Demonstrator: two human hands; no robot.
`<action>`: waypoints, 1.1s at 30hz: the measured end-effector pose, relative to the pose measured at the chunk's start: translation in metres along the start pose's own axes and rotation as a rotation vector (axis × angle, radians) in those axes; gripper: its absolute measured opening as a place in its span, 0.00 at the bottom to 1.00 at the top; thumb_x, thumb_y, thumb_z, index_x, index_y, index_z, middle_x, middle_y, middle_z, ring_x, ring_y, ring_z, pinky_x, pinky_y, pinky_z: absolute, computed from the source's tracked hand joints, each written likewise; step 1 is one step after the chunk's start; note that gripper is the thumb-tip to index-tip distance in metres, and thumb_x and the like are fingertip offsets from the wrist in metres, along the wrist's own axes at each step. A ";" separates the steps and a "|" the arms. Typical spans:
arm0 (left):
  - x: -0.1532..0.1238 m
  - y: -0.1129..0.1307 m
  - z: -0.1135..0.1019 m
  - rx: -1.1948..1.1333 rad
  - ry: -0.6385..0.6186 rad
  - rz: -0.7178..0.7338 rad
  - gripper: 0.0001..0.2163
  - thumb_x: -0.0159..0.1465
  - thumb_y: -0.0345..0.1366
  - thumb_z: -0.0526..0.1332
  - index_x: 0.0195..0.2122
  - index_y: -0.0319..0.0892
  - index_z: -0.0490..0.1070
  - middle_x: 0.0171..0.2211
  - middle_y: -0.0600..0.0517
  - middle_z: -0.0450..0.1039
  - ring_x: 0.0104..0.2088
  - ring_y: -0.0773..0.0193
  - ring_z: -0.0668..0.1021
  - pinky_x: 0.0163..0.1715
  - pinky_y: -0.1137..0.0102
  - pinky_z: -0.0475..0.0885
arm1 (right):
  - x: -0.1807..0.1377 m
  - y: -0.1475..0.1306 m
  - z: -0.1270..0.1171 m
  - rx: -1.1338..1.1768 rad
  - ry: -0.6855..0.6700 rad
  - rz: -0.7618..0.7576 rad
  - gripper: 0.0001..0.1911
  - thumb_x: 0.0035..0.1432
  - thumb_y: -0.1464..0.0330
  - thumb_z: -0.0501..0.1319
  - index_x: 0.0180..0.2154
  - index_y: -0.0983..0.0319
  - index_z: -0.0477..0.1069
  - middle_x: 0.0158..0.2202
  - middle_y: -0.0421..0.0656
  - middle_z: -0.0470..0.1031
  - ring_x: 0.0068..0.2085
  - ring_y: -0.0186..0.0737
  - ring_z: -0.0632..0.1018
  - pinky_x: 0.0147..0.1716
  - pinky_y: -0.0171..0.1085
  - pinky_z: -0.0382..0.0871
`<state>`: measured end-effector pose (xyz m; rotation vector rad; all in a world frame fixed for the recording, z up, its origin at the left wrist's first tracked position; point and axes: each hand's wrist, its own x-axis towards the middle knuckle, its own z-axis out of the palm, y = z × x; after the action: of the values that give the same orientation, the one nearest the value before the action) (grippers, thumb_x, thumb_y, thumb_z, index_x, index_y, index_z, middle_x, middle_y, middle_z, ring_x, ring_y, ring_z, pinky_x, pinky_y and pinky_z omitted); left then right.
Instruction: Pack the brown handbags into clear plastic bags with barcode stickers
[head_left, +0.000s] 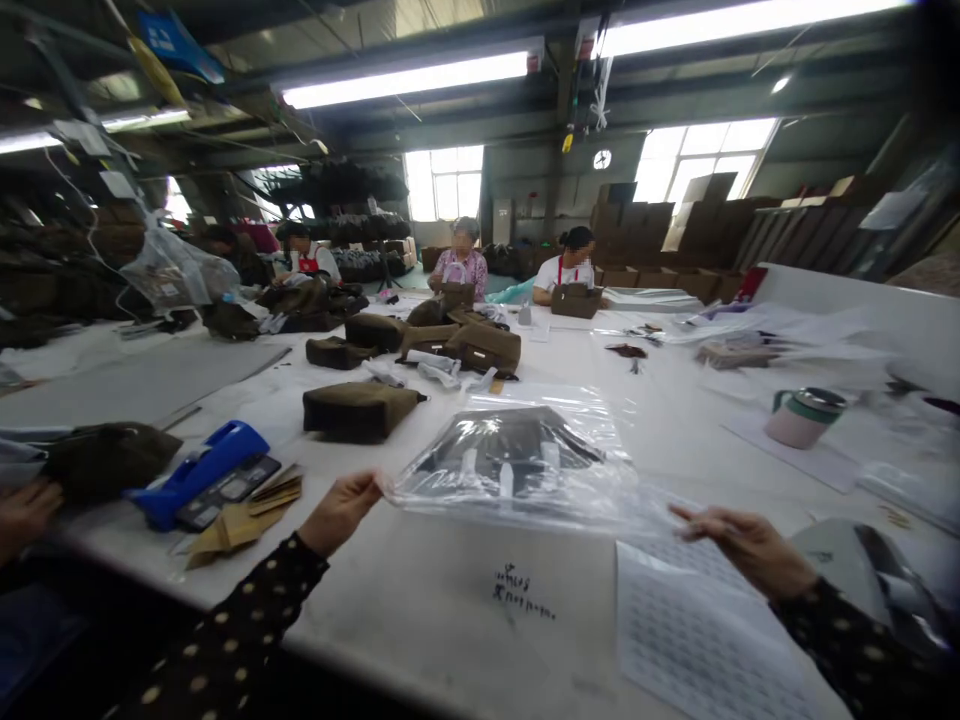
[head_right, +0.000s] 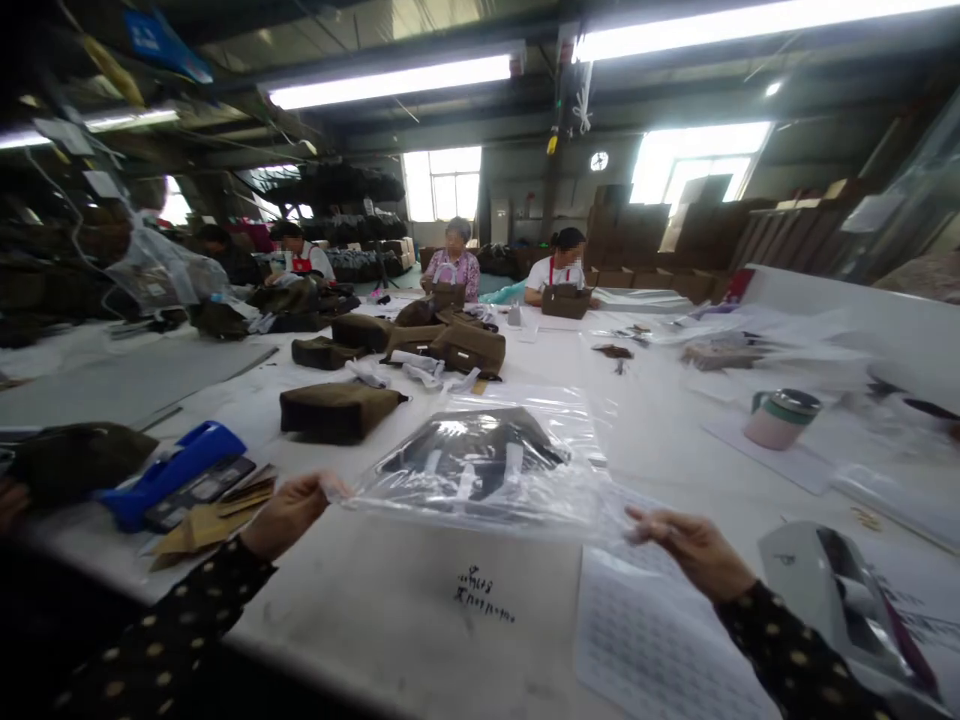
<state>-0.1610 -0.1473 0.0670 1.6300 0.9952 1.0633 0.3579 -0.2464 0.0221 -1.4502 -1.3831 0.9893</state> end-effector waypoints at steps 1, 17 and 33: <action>-0.014 -0.022 0.007 0.011 -0.053 -0.033 0.15 0.57 0.46 0.60 0.24 0.38 0.71 0.24 0.51 0.73 0.27 0.64 0.74 0.33 0.70 0.70 | -0.013 0.025 0.010 -0.065 -0.052 0.050 0.21 0.46 0.49 0.61 0.23 0.61 0.75 0.29 0.50 0.78 0.48 0.55 0.72 0.52 0.51 0.60; -0.072 -0.062 0.013 0.280 -0.474 0.085 0.15 0.64 0.43 0.52 0.32 0.40 0.73 0.33 0.47 0.75 0.45 0.60 0.71 0.48 0.64 0.64 | -0.100 0.003 0.257 -0.692 -0.353 -0.224 0.23 0.45 0.64 0.65 0.44 0.66 0.70 0.39 0.52 0.72 0.41 0.51 0.72 0.42 0.48 0.68; 0.001 -0.095 0.172 0.888 0.189 0.226 0.12 0.62 0.41 0.53 0.29 0.39 0.71 0.28 0.45 0.68 0.33 0.56 0.70 0.36 0.61 0.66 | -0.110 0.079 0.296 0.289 -0.286 0.603 0.32 0.47 0.43 0.52 0.39 0.63 0.72 0.38 0.49 0.75 0.13 0.28 0.65 0.10 0.31 0.52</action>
<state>-0.0119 -0.1675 -0.0587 2.4236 1.5762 0.9875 0.0933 -0.3362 -0.1448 -1.5734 -0.9389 1.7587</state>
